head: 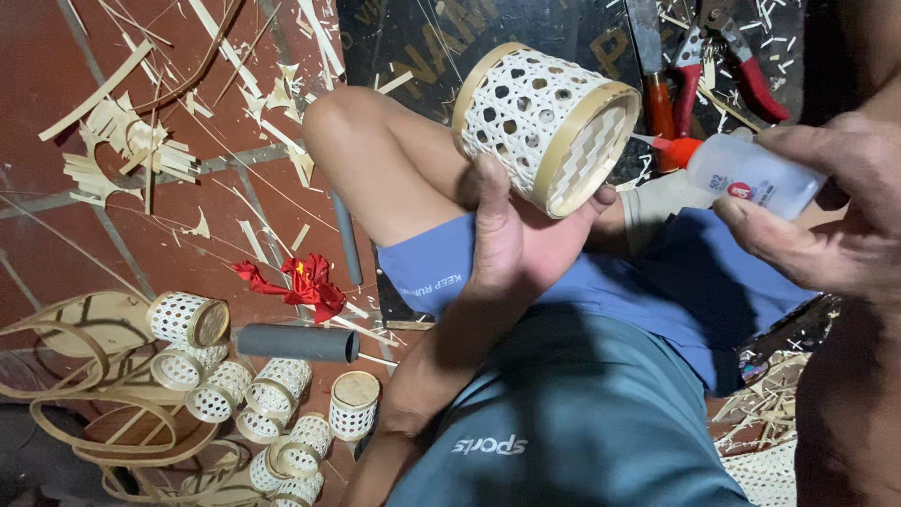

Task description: The person sits on the floor assembling a woven bamboo basket. They press and fit the woven bamboo body and rim pieces together by hand, then squeeze glue from a plastic bottle around the rim joint and press the parts to secure them, handling several finished baskets nearby.

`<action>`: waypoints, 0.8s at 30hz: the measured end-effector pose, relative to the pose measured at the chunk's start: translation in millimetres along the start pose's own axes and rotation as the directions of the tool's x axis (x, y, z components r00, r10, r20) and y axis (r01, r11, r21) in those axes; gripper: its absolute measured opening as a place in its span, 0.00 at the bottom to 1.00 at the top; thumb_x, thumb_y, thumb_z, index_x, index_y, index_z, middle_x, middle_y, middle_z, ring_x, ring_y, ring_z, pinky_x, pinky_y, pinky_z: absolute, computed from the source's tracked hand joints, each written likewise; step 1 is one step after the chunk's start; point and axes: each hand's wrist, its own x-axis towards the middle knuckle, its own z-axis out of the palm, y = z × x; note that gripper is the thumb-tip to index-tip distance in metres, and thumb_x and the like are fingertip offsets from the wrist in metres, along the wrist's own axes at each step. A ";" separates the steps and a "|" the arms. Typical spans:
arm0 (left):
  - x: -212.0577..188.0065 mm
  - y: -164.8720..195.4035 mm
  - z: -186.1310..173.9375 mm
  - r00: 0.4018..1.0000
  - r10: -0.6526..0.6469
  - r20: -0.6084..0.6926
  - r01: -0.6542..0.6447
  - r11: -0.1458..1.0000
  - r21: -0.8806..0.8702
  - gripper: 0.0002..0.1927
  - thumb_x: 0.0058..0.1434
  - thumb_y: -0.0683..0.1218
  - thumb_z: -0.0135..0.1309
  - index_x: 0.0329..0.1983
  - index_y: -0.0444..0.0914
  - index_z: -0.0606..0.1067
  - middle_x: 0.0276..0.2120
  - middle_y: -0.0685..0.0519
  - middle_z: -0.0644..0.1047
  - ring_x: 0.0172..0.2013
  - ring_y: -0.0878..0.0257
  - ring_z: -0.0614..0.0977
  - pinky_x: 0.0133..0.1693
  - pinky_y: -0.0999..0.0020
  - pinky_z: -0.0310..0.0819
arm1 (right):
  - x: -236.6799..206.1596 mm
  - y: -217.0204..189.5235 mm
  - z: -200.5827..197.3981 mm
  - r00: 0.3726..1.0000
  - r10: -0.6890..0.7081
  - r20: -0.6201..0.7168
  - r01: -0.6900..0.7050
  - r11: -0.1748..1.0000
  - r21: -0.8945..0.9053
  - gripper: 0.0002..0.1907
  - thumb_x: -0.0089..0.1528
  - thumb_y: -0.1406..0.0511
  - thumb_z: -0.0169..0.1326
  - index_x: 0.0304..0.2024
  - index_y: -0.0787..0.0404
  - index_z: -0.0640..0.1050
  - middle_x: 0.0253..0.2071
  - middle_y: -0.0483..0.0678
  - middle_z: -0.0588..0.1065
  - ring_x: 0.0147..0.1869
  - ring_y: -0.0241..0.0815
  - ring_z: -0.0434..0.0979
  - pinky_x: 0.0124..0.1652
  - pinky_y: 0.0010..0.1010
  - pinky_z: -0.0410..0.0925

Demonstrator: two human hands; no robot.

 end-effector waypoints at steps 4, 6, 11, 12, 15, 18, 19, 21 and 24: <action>0.1 1.2 3.4 1.000 0.006 0.009 -0.006 1.000 0.028 0.41 0.63 0.68 0.63 0.70 0.45 0.62 0.66 0.53 0.69 0.66 0.54 0.69 0.59 0.50 0.66 | 16.5 -22.1 0.2 0.998 0.008 -0.062 0.005 0.981 0.195 0.26 0.60 0.67 0.68 0.55 0.77 0.76 0.35 0.57 0.75 0.36 0.42 0.79 0.36 0.26 0.70; 0.4 1.6 3.0 1.000 0.001 0.001 -0.001 1.000 0.025 0.45 0.60 0.67 0.65 0.73 0.45 0.61 0.66 0.53 0.68 0.68 0.53 0.68 0.63 0.47 0.66 | 21.6 -30.9 -3.4 1.000 0.019 -0.009 -0.018 0.998 0.058 0.25 0.57 0.68 0.70 0.51 0.78 0.79 0.32 0.58 0.75 0.32 0.44 0.78 0.32 0.28 0.69; -0.5 1.3 -1.3 1.000 -0.001 -0.007 0.001 0.999 0.053 0.50 0.58 0.65 0.69 0.76 0.43 0.59 0.68 0.51 0.67 0.67 0.52 0.68 0.66 0.43 0.63 | 30.0 -41.2 -5.2 0.996 0.047 0.078 -0.047 0.999 -0.005 0.23 0.53 0.68 0.69 0.45 0.79 0.81 0.29 0.59 0.75 0.28 0.45 0.77 0.29 0.30 0.69; -0.4 1.3 -1.9 1.000 -0.003 -0.005 0.003 0.999 0.048 0.50 0.58 0.65 0.69 0.75 0.42 0.58 0.67 0.50 0.66 0.67 0.51 0.68 0.68 0.42 0.62 | 31.4 -41.6 -5.6 0.989 0.071 0.127 -0.070 0.997 -0.010 0.22 0.52 0.67 0.68 0.44 0.78 0.81 0.27 0.58 0.76 0.27 0.44 0.78 0.29 0.30 0.69; 0.0 1.1 -1.0 1.000 -0.009 -0.012 0.009 0.997 0.072 0.54 0.55 0.66 0.68 0.78 0.44 0.57 0.71 0.51 0.65 0.70 0.51 0.67 0.68 0.42 0.61 | 32.1 -42.1 -7.5 1.000 -0.023 0.020 0.023 1.000 0.001 0.23 0.54 0.69 0.70 0.46 0.81 0.80 0.29 0.61 0.76 0.28 0.48 0.78 0.27 0.31 0.68; 0.8 0.9 3.5 1.000 0.003 0.026 -0.005 0.999 0.047 0.53 0.59 0.68 0.67 0.77 0.40 0.56 0.69 0.48 0.65 0.68 0.51 0.67 0.66 0.45 0.60 | 27.0 -38.6 -11.2 0.968 0.136 0.209 -0.148 0.988 0.044 0.24 0.51 0.68 0.70 0.45 0.79 0.80 0.26 0.59 0.78 0.24 0.44 0.80 0.26 0.30 0.71; 0.7 0.8 5.2 1.000 -0.003 0.011 0.002 0.999 0.043 0.54 0.58 0.68 0.66 0.77 0.41 0.56 0.70 0.49 0.64 0.69 0.51 0.66 0.67 0.44 0.59 | 23.4 -36.8 -11.0 0.981 0.113 0.154 -0.126 0.989 0.073 0.24 0.52 0.69 0.69 0.46 0.80 0.79 0.27 0.59 0.77 0.26 0.44 0.80 0.27 0.30 0.71; 0.9 0.5 7.5 1.000 -0.019 -0.011 0.019 0.999 0.036 0.55 0.55 0.69 0.65 0.78 0.44 0.56 0.72 0.49 0.64 0.71 0.51 0.66 0.70 0.43 0.59 | 14.5 -32.6 -6.6 0.997 0.072 0.034 -0.075 0.990 0.122 0.24 0.55 0.71 0.68 0.48 0.83 0.77 0.29 0.60 0.76 0.29 0.46 0.79 0.29 0.30 0.71; 0.4 -2.6 6.1 0.998 -0.061 0.028 0.062 0.996 -0.065 0.50 0.62 0.70 0.63 0.75 0.39 0.57 0.69 0.46 0.64 0.67 0.50 0.65 0.68 0.48 0.59 | 8.7 -18.9 4.9 0.982 -0.093 -0.164 0.117 0.982 0.147 0.25 0.59 0.72 0.66 0.53 0.83 0.73 0.37 0.62 0.76 0.35 0.48 0.80 0.35 0.31 0.71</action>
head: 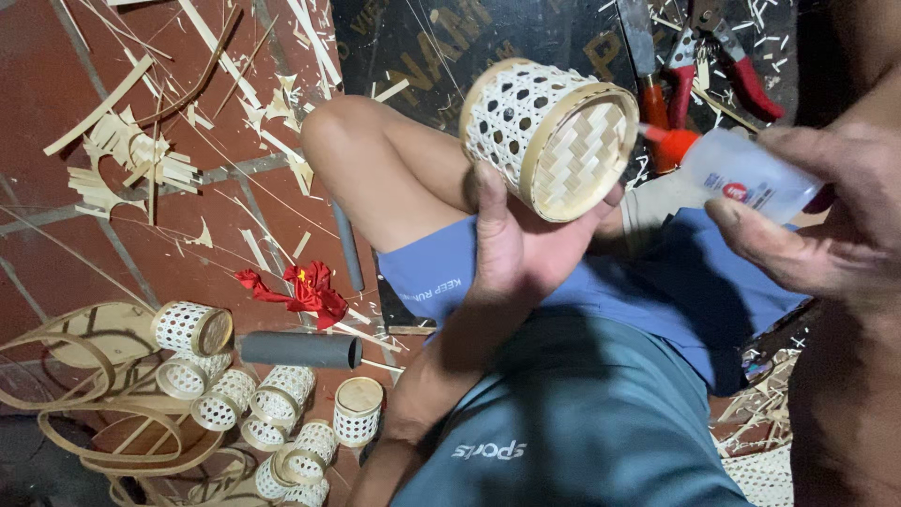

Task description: The person sits on the floor assembling a woven bamboo basket. They press and fit the woven bamboo body and rim pieces together by hand, then squeeze glue from a plastic bottle around the rim joint and press the parts to secure them, handling several finished baskets nearby.

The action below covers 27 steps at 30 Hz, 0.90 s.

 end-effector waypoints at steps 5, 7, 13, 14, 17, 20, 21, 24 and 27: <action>-0.1 -16.6 -17.6 0.986 -0.127 -0.105 0.104 0.973 -0.206 0.52 0.62 0.75 0.57 0.78 0.41 0.59 0.72 0.47 0.65 0.70 0.50 0.66 0.70 0.47 0.60 | 0.6 11.8 5.0 0.998 0.026 0.051 -0.029 0.998 0.061 0.24 0.62 0.71 0.67 0.55 0.77 0.72 0.39 0.60 0.77 0.39 0.47 0.81 0.39 0.30 0.72; -0.1 -21.6 -27.2 0.977 -0.192 -0.089 0.152 0.930 -0.334 0.51 0.64 0.76 0.55 0.79 0.42 0.59 0.72 0.46 0.65 0.70 0.47 0.66 0.68 0.46 0.60 | 7.5 8.8 5.9 0.997 -0.038 0.060 0.039 0.999 -0.008 0.25 0.57 0.72 0.68 0.52 0.78 0.72 0.36 0.60 0.76 0.35 0.49 0.79 0.35 0.31 0.70; -1.3 -32.0 -44.6 0.978 -0.202 0.049 0.198 0.839 -0.507 0.47 0.70 0.75 0.52 0.76 0.38 0.59 0.71 0.43 0.65 0.70 0.44 0.67 0.70 0.44 0.61 | 25.5 -8.0 11.3 0.989 -0.146 0.015 0.147 0.977 -0.152 0.29 0.54 0.72 0.71 0.52 0.81 0.73 0.35 0.64 0.75 0.32 0.52 0.77 0.32 0.35 0.69; -0.4 -32.8 -45.5 0.978 -0.199 0.060 0.201 0.828 -0.523 0.46 0.70 0.75 0.51 0.75 0.39 0.59 0.71 0.44 0.65 0.69 0.45 0.67 0.70 0.44 0.61 | 26.8 -8.5 10.7 0.986 -0.169 0.003 0.168 0.975 -0.146 0.28 0.55 0.72 0.70 0.52 0.81 0.73 0.35 0.64 0.75 0.33 0.53 0.77 0.33 0.35 0.69; 2.0 -32.8 -46.0 0.974 -0.187 0.128 0.226 0.820 -0.526 0.45 0.71 0.76 0.50 0.74 0.40 0.60 0.71 0.45 0.66 0.68 0.48 0.68 0.67 0.46 0.65 | 27.6 -5.8 5.7 0.992 0.019 0.125 -0.013 0.999 -0.051 0.21 0.59 0.69 0.68 0.49 0.75 0.76 0.32 0.58 0.76 0.32 0.44 0.79 0.34 0.29 0.70; 2.6 -31.3 -44.1 0.971 -0.167 0.169 0.229 0.844 -0.485 0.43 0.71 0.76 0.48 0.73 0.40 0.60 0.70 0.46 0.67 0.66 0.50 0.69 0.61 0.50 0.67 | 25.9 -1.9 3.5 0.996 0.003 0.085 -0.009 0.997 0.079 0.21 0.62 0.69 0.65 0.52 0.77 0.74 0.33 0.58 0.76 0.32 0.43 0.78 0.34 0.28 0.69; 2.0 -30.6 -43.3 0.973 -0.166 0.163 0.224 0.855 -0.467 0.43 0.71 0.76 0.48 0.73 0.40 0.60 0.70 0.47 0.67 0.66 0.50 0.69 0.60 0.51 0.67 | 24.5 -1.9 2.5 0.997 0.005 0.078 -0.012 0.996 0.084 0.21 0.61 0.69 0.64 0.51 0.79 0.74 0.32 0.58 0.76 0.31 0.43 0.78 0.32 0.28 0.68; 0.5 -29.0 -41.8 0.976 -0.172 0.133 0.212 0.890 -0.403 0.44 0.71 0.77 0.48 0.73 0.41 0.60 0.70 0.48 0.67 0.65 0.52 0.69 0.59 0.50 0.68 | 22.9 -3.3 0.2 0.984 0.103 0.142 -0.110 0.993 0.040 0.18 0.58 0.71 0.62 0.48 0.79 0.76 0.29 0.56 0.76 0.26 0.41 0.76 0.27 0.27 0.66; 0.0 -29.3 -43.3 0.974 -0.180 0.139 0.223 0.878 -0.423 0.44 0.70 0.76 0.47 0.74 0.40 0.60 0.70 0.47 0.67 0.66 0.51 0.69 0.59 0.51 0.68 | 21.9 -7.5 1.2 0.977 0.140 0.158 -0.151 0.986 0.064 0.18 0.59 0.71 0.62 0.49 0.78 0.76 0.30 0.56 0.76 0.25 0.40 0.76 0.28 0.26 0.66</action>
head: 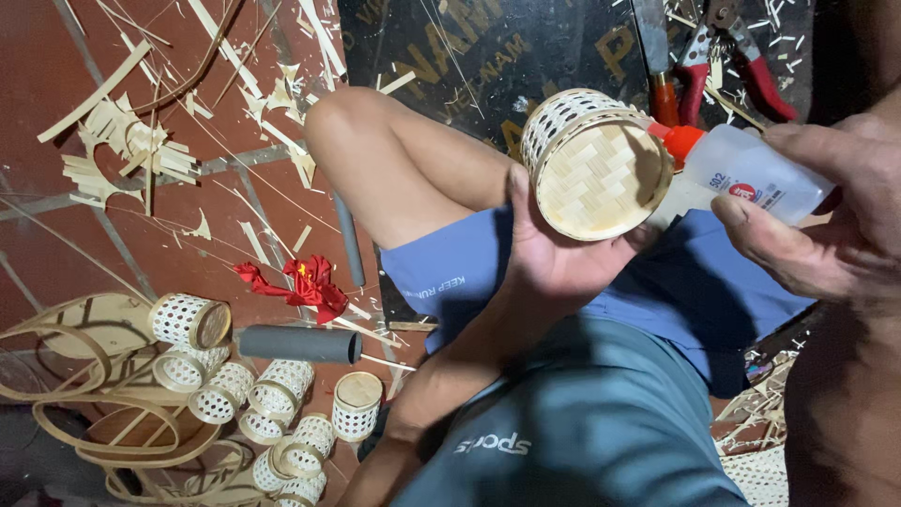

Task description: The person sits on the floor assembling a woven bamboo basket. They press and fit the woven bamboo body and rim pieces together by hand, then squeeze glue from a plastic bottle around the rim joint and press the parts to secure them, handling several finished baskets nearby.

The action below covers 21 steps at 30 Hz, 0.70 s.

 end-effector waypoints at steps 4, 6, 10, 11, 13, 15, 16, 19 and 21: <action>0.7 0.5 -7.0 1.000 -0.014 -0.013 0.014 0.999 -0.052 0.45 0.71 0.78 0.48 0.74 0.41 0.60 0.70 0.45 0.67 0.66 0.48 0.70 0.64 0.45 0.67 | 2.1 -5.3 5.8 0.991 -0.100 -0.093 0.110 0.988 0.108 0.20 0.64 0.69 0.62 0.53 0.79 0.73 0.35 0.58 0.76 0.32 0.42 0.78 0.32 0.25 0.68; 0.2 0.7 -10.4 0.999 -0.039 -0.037 0.035 0.996 -0.085 0.46 0.72 0.79 0.47 0.74 0.41 0.60 0.69 0.44 0.67 0.66 0.46 0.70 0.67 0.43 0.66 | 6.1 -8.5 6.3 0.995 -0.099 -0.010 0.100 0.989 0.108 0.20 0.60 0.69 0.63 0.48 0.78 0.74 0.31 0.56 0.76 0.29 0.41 0.78 0.28 0.26 0.68; -1.0 -0.9 -13.3 0.996 -0.078 -0.037 0.071 0.984 -0.161 0.51 0.70 0.81 0.46 0.77 0.40 0.59 0.71 0.43 0.66 0.68 0.43 0.70 0.68 0.43 0.65 | 18.0 -21.6 12.9 0.927 -0.372 -0.056 0.353 0.912 -0.209 0.23 0.54 0.69 0.67 0.44 0.82 0.75 0.30 0.64 0.75 0.31 0.52 0.78 0.30 0.36 0.69; -1.3 -1.6 -13.1 0.997 -0.073 -0.033 0.067 0.987 -0.146 0.50 0.70 0.81 0.45 0.77 0.40 0.59 0.71 0.42 0.66 0.69 0.43 0.70 0.68 0.43 0.65 | 20.8 -26.2 15.7 0.911 -0.404 -0.083 0.378 0.898 -0.227 0.22 0.55 0.69 0.67 0.44 0.82 0.76 0.30 0.64 0.76 0.31 0.53 0.78 0.30 0.36 0.69; -1.6 -1.8 -12.2 0.998 -0.070 0.006 0.070 0.990 -0.120 0.49 0.71 0.80 0.43 0.77 0.39 0.59 0.70 0.42 0.66 0.68 0.44 0.70 0.67 0.43 0.66 | 27.3 -33.1 19.8 0.895 -0.430 -0.119 0.400 0.892 -0.212 0.20 0.57 0.70 0.66 0.45 0.82 0.77 0.31 0.63 0.76 0.32 0.52 0.79 0.30 0.35 0.70; -1.4 -1.7 -11.3 0.996 -0.075 0.047 0.079 0.991 -0.109 0.49 0.72 0.81 0.41 0.76 0.38 0.59 0.70 0.41 0.67 0.67 0.44 0.70 0.67 0.44 0.66 | 31.6 -36.1 22.4 0.896 -0.423 -0.132 0.401 0.901 -0.164 0.20 0.57 0.71 0.66 0.46 0.83 0.77 0.32 0.64 0.76 0.32 0.52 0.79 0.30 0.34 0.70; -1.3 -1.6 -10.9 0.995 -0.078 0.055 0.083 0.991 -0.108 0.49 0.72 0.81 0.40 0.76 0.38 0.59 0.70 0.41 0.67 0.67 0.44 0.70 0.67 0.45 0.66 | 32.0 -35.5 23.2 0.895 -0.426 -0.136 0.406 0.901 -0.150 0.20 0.58 0.71 0.66 0.46 0.83 0.77 0.32 0.64 0.76 0.32 0.52 0.79 0.30 0.34 0.71; -0.3 -1.3 -10.2 0.997 -0.081 0.019 0.082 0.992 -0.098 0.49 0.72 0.81 0.40 0.76 0.38 0.59 0.69 0.41 0.67 0.68 0.44 0.70 0.68 0.44 0.66 | 24.6 -23.1 24.4 0.882 -0.452 -0.134 0.428 0.887 -0.172 0.18 0.57 0.73 0.66 0.44 0.83 0.76 0.32 0.65 0.76 0.33 0.53 0.79 0.30 0.35 0.71; 1.9 -0.1 -9.1 0.998 -0.062 0.015 0.063 0.997 -0.053 0.48 0.73 0.80 0.40 0.75 0.38 0.59 0.69 0.42 0.67 0.66 0.45 0.71 0.68 0.44 0.66 | 13.1 -6.9 26.4 0.884 -0.448 -0.132 0.422 0.887 -0.186 0.17 0.58 0.74 0.68 0.43 0.81 0.75 0.30 0.65 0.76 0.31 0.53 0.78 0.30 0.37 0.70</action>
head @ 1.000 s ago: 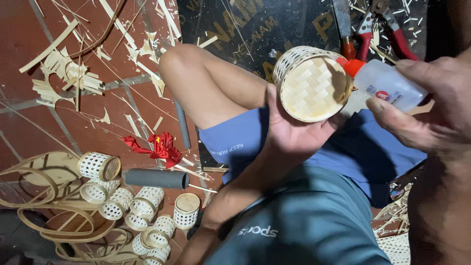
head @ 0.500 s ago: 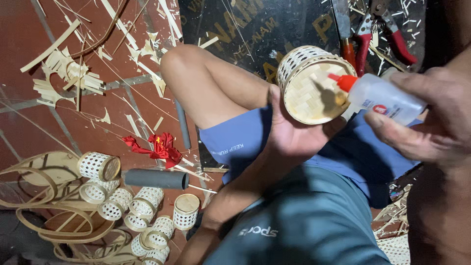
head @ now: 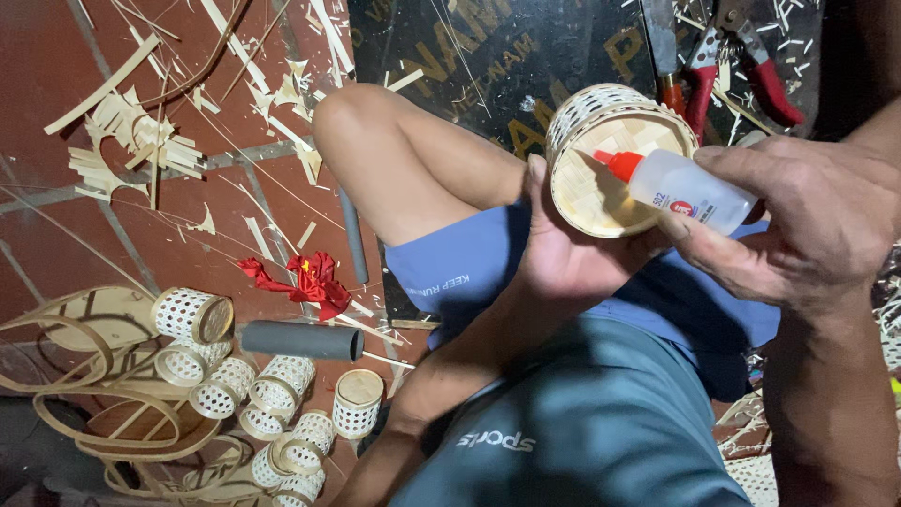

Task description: The person sits on the floor assembling a woven bamboo basket. They press and fit the woven bamboo body and rim pieces together by hand, then squeeze glue from a plastic bottle around the rim joint and press the parts to secure them, handling several finished baskets nearby.

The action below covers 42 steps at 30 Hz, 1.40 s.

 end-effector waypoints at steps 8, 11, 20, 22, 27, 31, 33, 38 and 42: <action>15.8 45.4 36.2 0.974 0.222 0.046 -0.226 0.963 0.145 0.41 0.70 0.74 0.49 0.70 0.39 0.63 0.65 0.46 0.70 0.61 0.51 0.73 0.62 0.51 0.70 | -67.6 75.6 43.7 0.733 0.668 -0.131 -0.241 0.435 0.868 0.15 0.69 0.70 0.61 0.52 0.71 0.71 0.44 0.61 0.77 0.35 0.45 0.77 0.38 0.32 0.72; 8.0 58.9 61.4 0.930 0.354 0.101 -0.368 0.882 0.295 0.40 0.69 0.71 0.54 0.68 0.38 0.64 0.63 0.46 0.72 0.58 0.52 0.73 0.59 0.53 0.68 | -75.1 109.0 63.9 0.695 0.719 -0.033 -0.102 0.144 0.984 0.15 0.67 0.66 0.59 0.51 0.67 0.71 0.43 0.60 0.77 0.36 0.45 0.77 0.36 0.31 0.71; -72.0 136.7 103.0 0.528 0.806 0.269 -0.801 0.367 0.473 0.36 0.65 0.63 0.62 0.69 0.41 0.67 0.61 0.51 0.73 0.58 0.53 0.74 0.54 0.52 0.69 | -42.6 165.1 92.3 0.679 0.712 0.180 -0.120 -0.134 0.984 0.13 0.69 0.67 0.57 0.53 0.67 0.72 0.41 0.52 0.73 0.39 0.42 0.73 0.41 0.29 0.68; -118.5 167.4 93.7 0.335 0.920 0.203 -0.836 0.191 0.515 0.34 0.65 0.60 0.63 0.68 0.41 0.67 0.59 0.51 0.73 0.56 0.55 0.75 0.53 0.52 0.71 | -32.4 172.3 104.6 0.666 0.713 0.221 -0.178 -0.136 0.975 0.13 0.69 0.67 0.57 0.53 0.67 0.72 0.42 0.52 0.74 0.39 0.42 0.73 0.42 0.29 0.68; -291.2 200.4 66.2 -0.305 0.952 0.024 -0.469 -0.173 0.866 0.30 0.68 0.53 0.61 0.68 0.38 0.67 0.54 0.42 0.76 0.42 0.58 0.73 0.44 0.62 0.70 | -15.3 177.8 120.7 0.662 0.697 0.276 -0.296 -0.094 0.950 0.12 0.68 0.68 0.58 0.52 0.67 0.73 0.42 0.51 0.74 0.41 0.42 0.75 0.42 0.29 0.70; -436.5 189.8 74.7 -0.736 0.604 0.306 -0.070 -0.518 0.853 0.41 0.59 0.48 0.66 0.71 0.27 0.63 0.59 0.41 0.77 0.53 0.54 0.81 0.56 0.60 0.76 | 5.5 166.0 140.5 0.671 0.689 0.276 -0.341 -0.044 0.939 0.12 0.68 0.69 0.58 0.52 0.67 0.74 0.43 0.51 0.74 0.42 0.42 0.76 0.43 0.30 0.71; -484.0 174.2 75.7 -0.817 0.468 0.337 0.083 -0.482 0.872 0.50 0.54 0.47 0.70 0.71 0.28 0.53 0.60 0.38 0.74 0.57 0.55 0.81 0.60 0.63 0.77 | 16.5 156.9 159.1 0.672 0.690 0.270 -0.347 -0.029 0.938 0.12 0.68 0.69 0.58 0.52 0.67 0.74 0.43 0.51 0.75 0.42 0.42 0.77 0.44 0.30 0.72; -540.5 170.0 49.6 -0.912 0.280 0.299 0.200 -0.334 0.921 0.61 0.52 0.44 0.75 0.72 0.27 0.40 0.63 0.38 0.67 0.58 0.52 0.75 0.62 0.62 0.68 | 21.6 145.8 162.5 0.680 0.692 0.242 -0.355 0.022 0.935 0.11 0.67 0.71 0.58 0.52 0.66 0.74 0.44 0.51 0.75 0.44 0.42 0.78 0.45 0.30 0.73; -545.9 192.7 25.7 -0.791 0.554 0.261 -0.101 -0.538 0.837 0.36 0.53 0.43 0.70 0.63 0.24 0.71 0.56 0.41 0.78 0.53 0.52 0.80 0.58 0.58 0.75 | 11.3 150.0 123.8 0.669 0.716 0.200 -0.342 0.057 0.938 0.11 0.67 0.71 0.58 0.51 0.66 0.75 0.45 0.51 0.75 0.45 0.43 0.79 0.45 0.31 0.75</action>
